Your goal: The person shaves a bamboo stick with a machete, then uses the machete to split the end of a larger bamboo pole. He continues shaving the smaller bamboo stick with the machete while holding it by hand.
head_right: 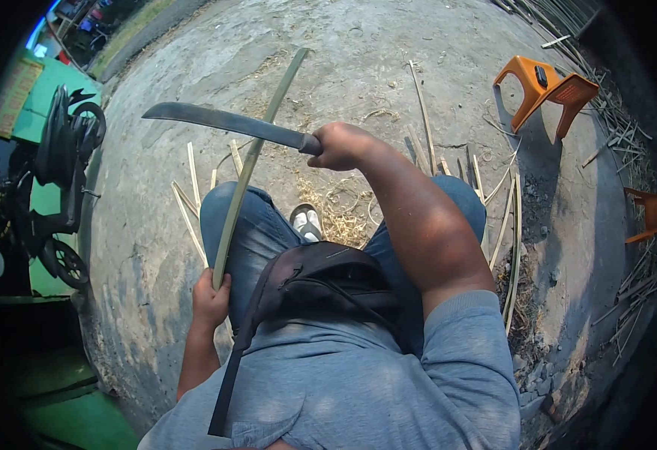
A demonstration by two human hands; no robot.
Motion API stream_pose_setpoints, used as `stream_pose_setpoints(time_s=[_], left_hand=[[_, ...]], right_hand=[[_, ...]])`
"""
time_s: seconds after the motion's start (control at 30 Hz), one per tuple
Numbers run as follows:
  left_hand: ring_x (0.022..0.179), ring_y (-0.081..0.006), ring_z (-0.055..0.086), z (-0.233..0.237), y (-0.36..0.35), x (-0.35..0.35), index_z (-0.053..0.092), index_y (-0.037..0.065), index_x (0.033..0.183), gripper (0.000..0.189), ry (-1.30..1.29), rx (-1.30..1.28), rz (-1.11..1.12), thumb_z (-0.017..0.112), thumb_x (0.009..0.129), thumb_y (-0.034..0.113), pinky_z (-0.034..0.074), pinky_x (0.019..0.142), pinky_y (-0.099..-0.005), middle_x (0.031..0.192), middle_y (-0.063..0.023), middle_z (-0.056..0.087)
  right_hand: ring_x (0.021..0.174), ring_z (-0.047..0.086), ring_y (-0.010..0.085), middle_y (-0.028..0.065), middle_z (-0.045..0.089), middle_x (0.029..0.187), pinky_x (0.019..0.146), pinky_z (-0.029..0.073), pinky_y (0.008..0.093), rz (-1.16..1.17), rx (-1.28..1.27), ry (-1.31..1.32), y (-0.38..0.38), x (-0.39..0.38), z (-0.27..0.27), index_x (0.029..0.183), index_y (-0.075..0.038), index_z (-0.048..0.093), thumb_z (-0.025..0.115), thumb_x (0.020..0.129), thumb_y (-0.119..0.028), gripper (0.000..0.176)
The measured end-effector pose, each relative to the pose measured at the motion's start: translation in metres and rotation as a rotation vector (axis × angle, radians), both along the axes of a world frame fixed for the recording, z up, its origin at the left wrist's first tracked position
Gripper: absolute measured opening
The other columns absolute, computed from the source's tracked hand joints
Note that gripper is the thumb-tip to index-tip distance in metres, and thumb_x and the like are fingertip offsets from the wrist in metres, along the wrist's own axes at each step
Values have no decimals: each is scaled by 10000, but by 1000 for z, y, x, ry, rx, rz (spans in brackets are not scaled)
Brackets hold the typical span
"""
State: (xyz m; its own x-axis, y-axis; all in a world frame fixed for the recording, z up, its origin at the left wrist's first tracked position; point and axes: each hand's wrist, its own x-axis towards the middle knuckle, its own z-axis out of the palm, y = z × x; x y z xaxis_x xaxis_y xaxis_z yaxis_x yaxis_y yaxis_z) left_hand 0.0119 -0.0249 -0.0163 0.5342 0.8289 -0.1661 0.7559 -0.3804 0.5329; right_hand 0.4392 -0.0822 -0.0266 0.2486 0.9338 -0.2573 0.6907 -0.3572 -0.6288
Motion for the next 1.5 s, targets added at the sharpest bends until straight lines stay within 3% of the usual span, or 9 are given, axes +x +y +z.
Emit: stream_pose_setpoints(time_s=[0.37,0.67,0.9,0.97,1.13,1.27,1.3,1.5], left_hand=[[735,-400,684,1,-1,1,601,-10,928,320,-41,-14,-4,711,987,285,507,673,-456,769,-225,663],[660,-291,633,-7,11,-9,602,-4,926,316,-106,-93,-55,687,1011,288,480,637,-416,718,-172,630],[706,-438,671,2,1,2,600,-6,895,350,-18,17,-9,710,983,315,492,629,-487,734,-235,650],[733,-474,672,0,-1,0,596,-7,885,360,-49,56,-25,718,973,319,494,632,-507,748,-254,655],[767,-490,675,5,-2,0,603,-10,887,353,-24,28,-8,723,963,313,504,655,-518,767,-263,664],[773,-493,673,6,-2,1,603,-6,880,342,-22,53,-7,726,957,303,506,664,-528,777,-267,667],[774,-494,673,7,-3,1,602,-5,878,339,-16,61,-8,727,956,300,507,665,-529,780,-268,668],[783,-497,673,5,-4,-1,581,3,859,344,-32,86,-27,732,950,297,512,659,-525,772,-267,662]], right_hand=[[1050,723,302,137,768,1072,917,554,416,-18,20,17,0,0,-1,1162,-144,766,806,881,-358,355],[1018,729,313,120,770,1051,888,568,429,-22,55,-79,-5,-5,20,1120,-167,767,775,888,-330,284],[986,743,298,81,773,1008,866,592,444,66,8,-363,-8,-15,37,1057,-208,773,731,877,-309,211],[989,743,296,79,774,1015,867,587,441,46,-2,-316,-6,-14,35,1054,-230,779,735,862,-297,208],[952,732,339,121,766,976,841,579,456,-49,20,-223,-5,-17,28,1023,-199,778,744,867,-336,211],[926,730,355,133,762,937,835,577,473,47,78,-249,-8,-21,30,1024,-185,777,748,855,-317,216],[992,734,329,112,771,1014,871,583,454,79,24,-259,-5,-24,29,1060,-193,773,723,842,-272,237],[1018,732,322,136,767,1046,893,579,448,-31,-39,-181,-7,-10,39,1126,-172,769,741,864,-302,293]])
